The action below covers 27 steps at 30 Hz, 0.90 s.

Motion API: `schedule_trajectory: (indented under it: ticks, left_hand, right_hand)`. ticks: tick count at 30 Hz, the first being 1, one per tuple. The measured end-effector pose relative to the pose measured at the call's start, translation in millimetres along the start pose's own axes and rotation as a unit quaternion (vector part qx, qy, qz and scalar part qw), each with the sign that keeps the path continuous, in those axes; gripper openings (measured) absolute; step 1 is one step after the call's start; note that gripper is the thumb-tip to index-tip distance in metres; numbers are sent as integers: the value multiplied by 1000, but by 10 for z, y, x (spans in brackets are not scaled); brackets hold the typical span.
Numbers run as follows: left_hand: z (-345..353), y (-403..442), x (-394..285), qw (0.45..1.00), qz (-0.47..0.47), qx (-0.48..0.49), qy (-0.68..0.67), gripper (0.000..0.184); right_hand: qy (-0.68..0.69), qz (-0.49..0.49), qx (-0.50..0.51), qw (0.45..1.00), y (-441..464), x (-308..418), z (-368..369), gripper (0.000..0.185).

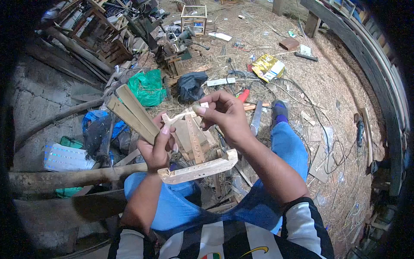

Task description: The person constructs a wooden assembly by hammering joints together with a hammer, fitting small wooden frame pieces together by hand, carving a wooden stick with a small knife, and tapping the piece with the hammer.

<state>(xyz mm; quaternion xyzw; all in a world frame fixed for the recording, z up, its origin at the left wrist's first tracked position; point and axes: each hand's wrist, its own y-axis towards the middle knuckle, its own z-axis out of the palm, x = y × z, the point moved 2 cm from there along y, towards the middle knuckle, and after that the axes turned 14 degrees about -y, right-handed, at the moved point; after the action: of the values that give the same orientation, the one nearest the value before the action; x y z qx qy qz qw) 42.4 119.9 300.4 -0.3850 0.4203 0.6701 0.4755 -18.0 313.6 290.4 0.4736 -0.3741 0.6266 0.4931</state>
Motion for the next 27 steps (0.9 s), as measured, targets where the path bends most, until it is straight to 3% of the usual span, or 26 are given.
schedule_trajectory:
  ticks: [17,27]
  left_hand:
    - [-41,33,5,998,-42,-50,-16,26]
    - [15,25,-26,996,-36,-75,-8,26]
  right_hand:
    - [-23,-3,11,1000,-20,-2,30,23]
    - [-37,-3,25,999,-38,1,7,24]
